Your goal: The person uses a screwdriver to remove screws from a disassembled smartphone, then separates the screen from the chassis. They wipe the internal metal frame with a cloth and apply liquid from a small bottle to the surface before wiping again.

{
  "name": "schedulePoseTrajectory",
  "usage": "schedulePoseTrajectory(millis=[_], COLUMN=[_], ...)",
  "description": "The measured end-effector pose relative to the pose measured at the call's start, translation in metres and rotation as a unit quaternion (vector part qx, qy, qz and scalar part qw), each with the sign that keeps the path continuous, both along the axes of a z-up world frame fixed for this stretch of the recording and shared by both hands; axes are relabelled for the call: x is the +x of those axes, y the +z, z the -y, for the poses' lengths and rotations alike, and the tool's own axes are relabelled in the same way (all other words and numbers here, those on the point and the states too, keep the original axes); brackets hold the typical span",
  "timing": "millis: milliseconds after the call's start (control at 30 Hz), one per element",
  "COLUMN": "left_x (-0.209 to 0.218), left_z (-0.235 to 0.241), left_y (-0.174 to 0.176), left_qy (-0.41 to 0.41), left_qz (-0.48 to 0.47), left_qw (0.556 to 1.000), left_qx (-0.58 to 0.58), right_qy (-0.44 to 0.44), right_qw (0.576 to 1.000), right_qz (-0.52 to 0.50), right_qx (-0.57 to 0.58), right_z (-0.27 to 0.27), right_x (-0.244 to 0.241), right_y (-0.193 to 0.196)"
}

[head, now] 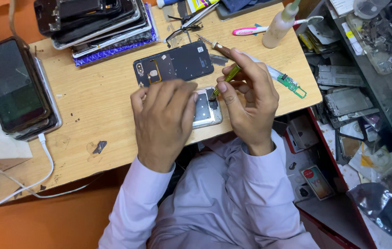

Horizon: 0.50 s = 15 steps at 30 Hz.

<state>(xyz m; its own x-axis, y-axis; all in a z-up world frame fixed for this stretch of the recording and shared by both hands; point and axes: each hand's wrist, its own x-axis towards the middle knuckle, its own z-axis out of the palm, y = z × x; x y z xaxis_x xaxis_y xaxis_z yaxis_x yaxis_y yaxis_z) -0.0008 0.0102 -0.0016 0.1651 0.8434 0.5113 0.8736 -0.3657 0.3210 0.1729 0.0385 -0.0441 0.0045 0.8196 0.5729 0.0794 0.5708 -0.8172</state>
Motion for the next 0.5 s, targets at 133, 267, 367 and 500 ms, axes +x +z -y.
schedulePoseTrajectory(millis=[133,267,367,500], left_x=[-0.001,-0.001,0.0,0.001], left_z=[0.015,0.018,0.017,0.018], left_y=[-0.004,-0.008,-0.009,-0.011], left_qy=[-0.035,-0.035,-0.032,-0.031], left_qz=[0.001,-0.001,-0.006,-0.007], left_qw=[0.999,0.999,0.999,0.999], left_qx=[-0.015,-0.01,-0.003,0.001], right_qy=[0.003,0.01,0.04,-0.025], right_qw=[1.0,1.0,0.999,0.983], right_qz=[0.001,-0.01,0.005,0.147], right_qx=[-0.002,0.0,-0.01,0.109], right_z=[-0.003,0.0,0.0,0.0], right_x=[-0.001,-0.001,-0.001,-0.002], right_y=[0.0,0.001,0.006,0.013])
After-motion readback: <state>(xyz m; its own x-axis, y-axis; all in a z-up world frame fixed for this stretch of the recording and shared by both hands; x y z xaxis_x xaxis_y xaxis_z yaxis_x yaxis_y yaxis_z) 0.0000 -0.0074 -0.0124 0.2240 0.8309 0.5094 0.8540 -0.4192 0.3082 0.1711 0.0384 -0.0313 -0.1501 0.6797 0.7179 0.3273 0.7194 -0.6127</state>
